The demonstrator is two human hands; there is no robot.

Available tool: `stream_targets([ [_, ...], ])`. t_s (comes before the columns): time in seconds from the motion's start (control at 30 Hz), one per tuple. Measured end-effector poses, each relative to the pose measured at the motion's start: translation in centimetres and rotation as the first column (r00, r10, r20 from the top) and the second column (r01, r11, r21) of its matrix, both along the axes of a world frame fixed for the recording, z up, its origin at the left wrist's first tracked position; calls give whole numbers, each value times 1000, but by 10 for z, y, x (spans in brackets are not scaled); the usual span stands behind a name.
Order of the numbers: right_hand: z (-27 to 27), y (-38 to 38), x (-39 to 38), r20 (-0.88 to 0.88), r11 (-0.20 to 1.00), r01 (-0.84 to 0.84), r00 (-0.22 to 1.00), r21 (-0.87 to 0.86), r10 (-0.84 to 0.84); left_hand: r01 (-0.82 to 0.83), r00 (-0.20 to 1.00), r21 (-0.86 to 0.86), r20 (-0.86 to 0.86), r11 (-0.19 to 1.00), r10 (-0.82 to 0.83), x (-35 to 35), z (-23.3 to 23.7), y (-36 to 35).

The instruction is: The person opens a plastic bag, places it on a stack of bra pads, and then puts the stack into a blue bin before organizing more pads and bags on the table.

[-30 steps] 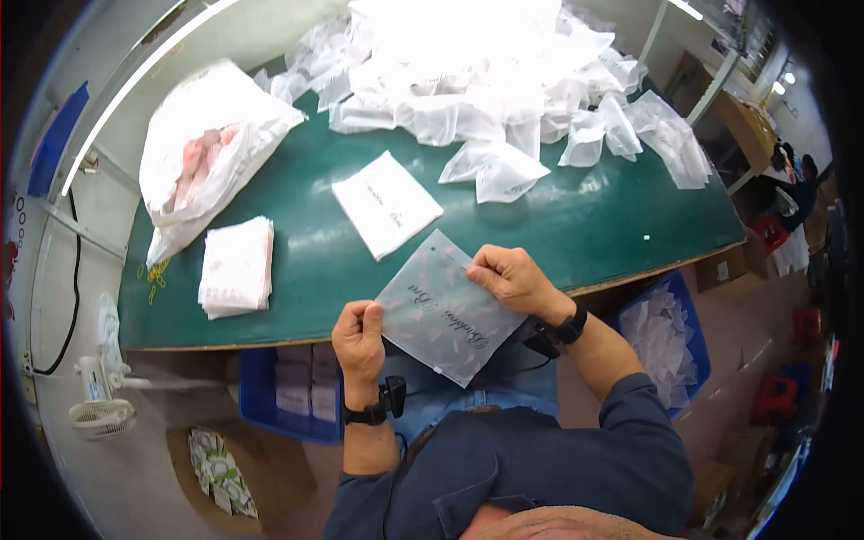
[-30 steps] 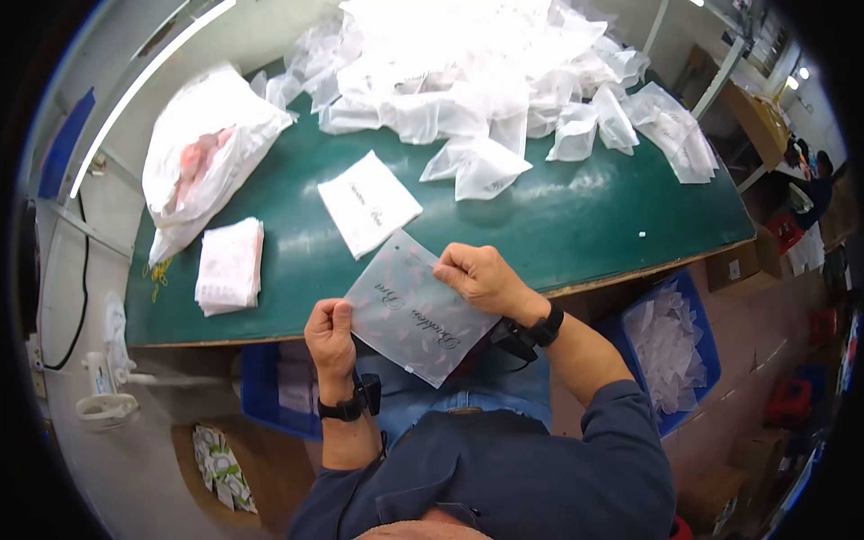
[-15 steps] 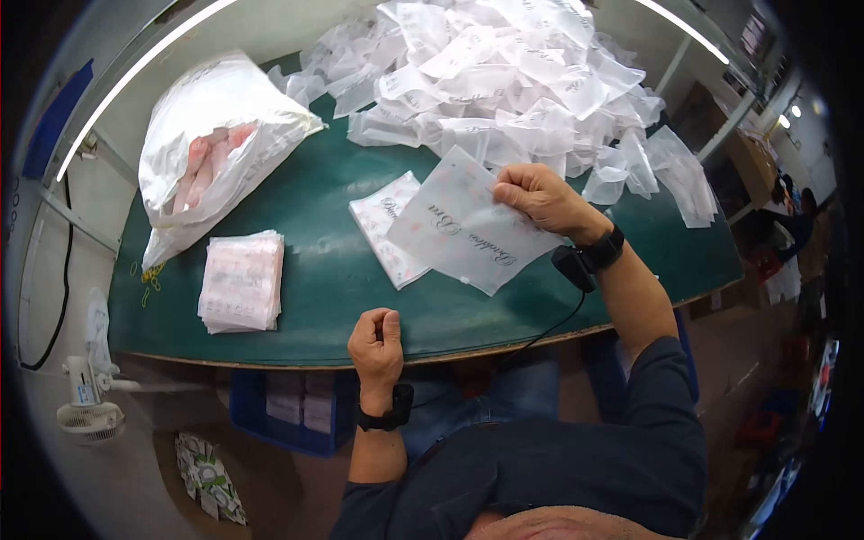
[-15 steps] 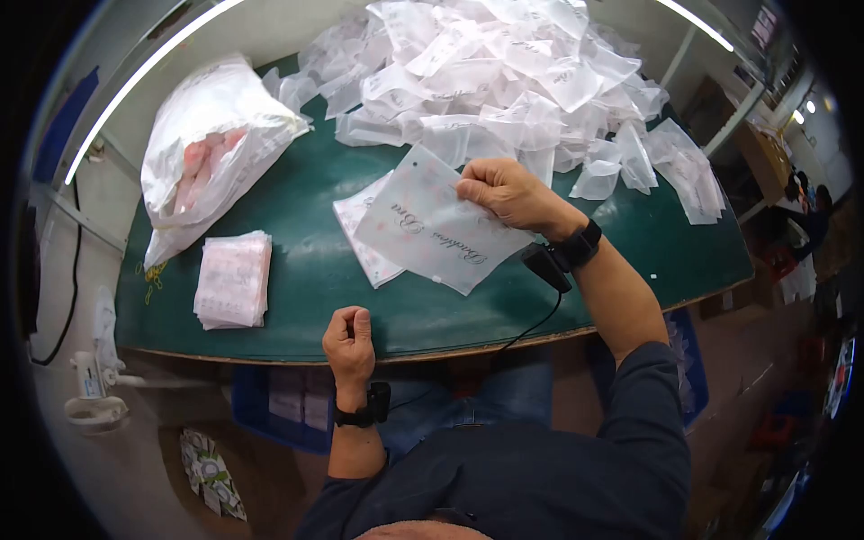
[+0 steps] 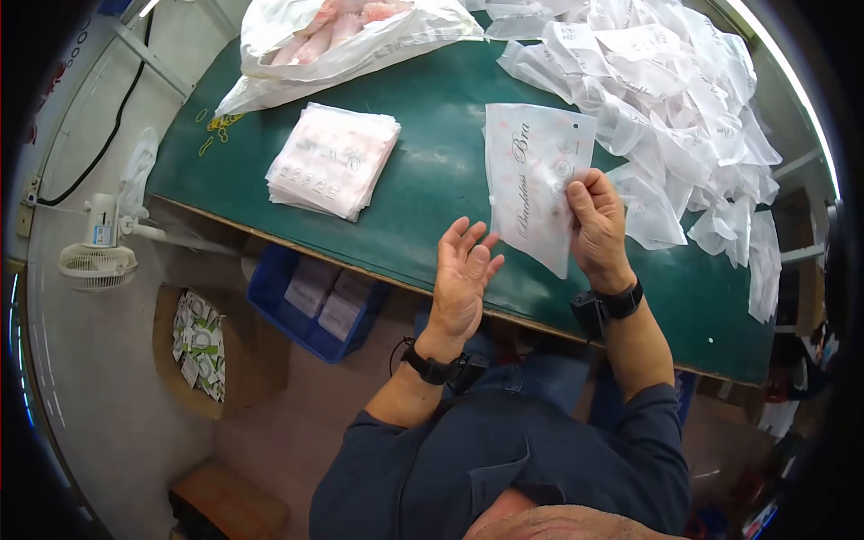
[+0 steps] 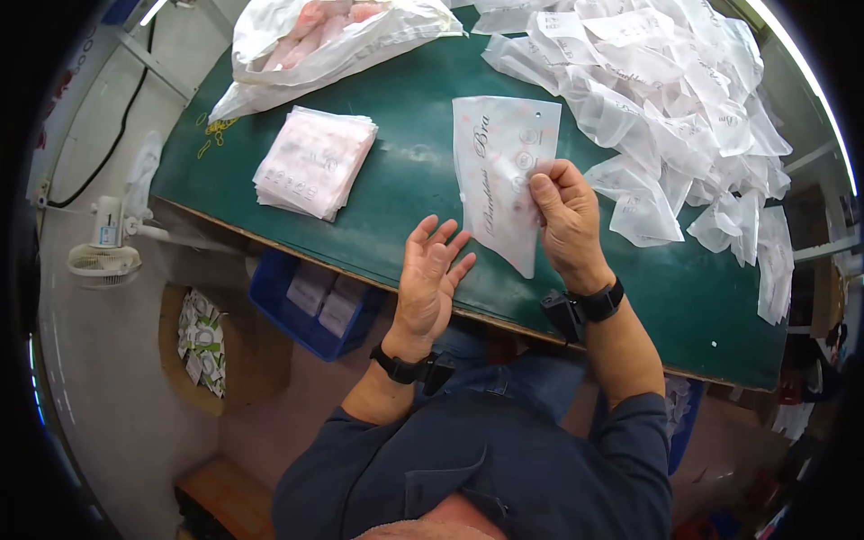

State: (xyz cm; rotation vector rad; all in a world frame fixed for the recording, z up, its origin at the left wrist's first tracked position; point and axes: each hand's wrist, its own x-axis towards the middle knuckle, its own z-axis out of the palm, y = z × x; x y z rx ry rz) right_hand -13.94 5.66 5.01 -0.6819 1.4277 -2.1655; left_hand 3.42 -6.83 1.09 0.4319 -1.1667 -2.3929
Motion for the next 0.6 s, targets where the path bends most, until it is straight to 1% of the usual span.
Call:
stream_targets([
  [0.03,-2,0,3,8,999,-7,1000,-52,8,44,999,165,-28,985,-40,5,1,1],
  [0.07,-3,-1,6,14,994,-16,1000,-104,18,89,995,323,-61,942,-73,10,2,1],
  [0.1,-3,-2,12,14,995,-4,1000,-97,5,132,991,472,-94,872,-99,13,1,1],
  [0.13,-2,-5,20,27,996,-3,1000,-92,6,140,990,478,-92,867,-109,13,0,2],
  [0.23,3,-2,39,51,996,-10,999,-90,15,163,982,466,-161,869,-98,3,-2,-4],
  [0.27,8,3,45,24,996,-86,996,-9,86,163,982,464,-162,871,-97,-1,-2,-10],
  [0.3,12,7,51,5,984,-162,987,71,162,-17,990,319,-125,948,60,-4,-2,-17],
  [0.33,12,8,53,-5,959,-239,970,150,243,-205,968,158,-112,966,224,-4,-3,-26],
  [0.4,1,15,41,-18,960,-247,968,131,251,-286,953,-118,-135,951,270,3,-5,-60],
  [0.47,-11,23,26,-56,968,-228,971,103,234,-213,976,-303,-34,929,213,17,8,-106],
  [0.5,-14,23,24,-56,967,-238,968,92,244,-210,974,-369,1,905,226,22,13,-134],
  [0.53,-16,25,25,-68,961,-200,974,191,216,-201,970,-432,35,879,240,26,19,-165],
  [0.6,-20,28,28,-100,917,-111,982,384,161,-197,966,-576,24,793,257,27,32,-223],
])
